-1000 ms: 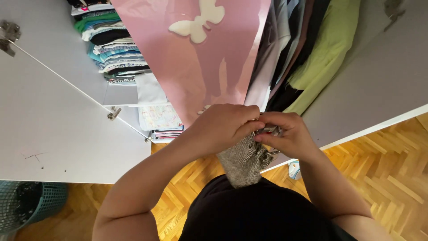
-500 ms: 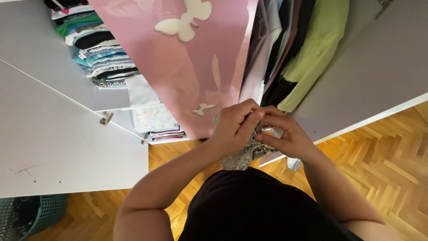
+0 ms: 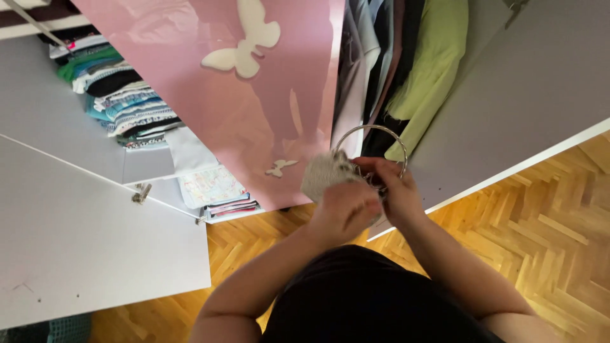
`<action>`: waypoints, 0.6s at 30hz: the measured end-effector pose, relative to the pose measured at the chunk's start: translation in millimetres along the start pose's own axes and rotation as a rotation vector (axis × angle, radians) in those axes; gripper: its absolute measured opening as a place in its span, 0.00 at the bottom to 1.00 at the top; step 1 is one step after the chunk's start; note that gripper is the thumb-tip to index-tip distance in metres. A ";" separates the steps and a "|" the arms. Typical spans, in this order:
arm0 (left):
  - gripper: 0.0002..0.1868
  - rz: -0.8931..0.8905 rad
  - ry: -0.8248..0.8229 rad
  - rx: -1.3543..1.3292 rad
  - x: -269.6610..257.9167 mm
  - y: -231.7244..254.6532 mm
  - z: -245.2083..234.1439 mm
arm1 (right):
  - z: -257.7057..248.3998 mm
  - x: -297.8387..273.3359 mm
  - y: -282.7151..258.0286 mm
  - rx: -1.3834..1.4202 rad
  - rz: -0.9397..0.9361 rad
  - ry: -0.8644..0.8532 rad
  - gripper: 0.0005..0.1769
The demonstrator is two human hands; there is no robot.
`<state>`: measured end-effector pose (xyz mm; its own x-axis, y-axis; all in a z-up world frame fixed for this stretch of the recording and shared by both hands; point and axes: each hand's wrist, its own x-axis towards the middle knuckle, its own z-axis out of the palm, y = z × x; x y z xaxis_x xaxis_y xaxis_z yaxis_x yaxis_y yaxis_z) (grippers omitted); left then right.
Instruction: The person folds a cloth and places it in a wardrobe drawer, then puts a silver handbag on a wardrobe shelf. They later place coins and a small bottle into a white handbag and store it in the wardrobe. The person also picks up a bottle from the bed.
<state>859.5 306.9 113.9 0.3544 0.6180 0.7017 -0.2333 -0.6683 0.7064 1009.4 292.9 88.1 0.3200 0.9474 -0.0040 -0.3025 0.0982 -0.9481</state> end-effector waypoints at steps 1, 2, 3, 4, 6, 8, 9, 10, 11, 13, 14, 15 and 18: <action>0.10 0.147 -0.082 0.060 -4.3 2.8 -1.4 | -9.5 15.1 1.2 -0.039 0.005 -0.038 0.23; 0.10 0.296 -0.163 0.119 -8.6 5.7 -3.0 | -18.8 30.2 2.0 -0.079 0.011 -0.076 0.31; 0.10 0.303 -0.165 0.115 -16.8 -0.1 -10.4 | -20.3 33.7 -10.1 -0.081 0.004 -0.072 0.31; 0.14 0.346 -0.185 0.220 -25.2 -6.1 -17.7 | -21.9 36.9 -22.2 -0.107 -0.052 -0.067 0.31; 0.19 0.400 -0.205 0.330 -39.7 -28.8 -28.8 | -18.9 44.3 -48.5 -0.131 -0.117 -0.065 0.32; 0.25 -0.188 -0.084 0.285 -61.0 -60.3 -34.0 | -14.5 43.4 -70.6 -0.145 -0.207 -0.060 0.29; 0.25 -0.183 -0.090 0.285 -80.3 -99.8 -26.8 | -7.6 46.0 -77.4 -0.142 -0.213 -0.055 0.29; 0.35 -0.333 -0.067 0.097 -99.4 -139.5 -19.8 | -0.6 48.5 -84.3 -0.089 -0.229 -0.032 0.28; 0.56 -0.485 -0.043 -0.093 -120.2 -178.0 -11.6 | 5.6 49.6 -91.1 -0.038 -0.240 -0.009 0.27; 0.55 -0.481 -0.054 -0.124 -125.7 -195.3 -13.3 | 17.6 46.1 -102.1 -0.030 -0.247 -0.025 0.26; 0.54 -0.477 -0.059 -0.153 -131.2 -201.4 -6.3 | 24.5 44.8 -107.6 -0.024 -0.252 -0.047 0.26; 0.53 -0.474 -0.063 -0.186 -132.5 -206.2 -3.6 | 22.0 45.2 -115.4 -0.023 -0.255 -0.045 0.26; 0.50 -0.457 -0.074 -0.288 -133.7 -223.4 7.5 | 17.3 42.8 -149.1 -0.131 -0.329 -0.210 0.19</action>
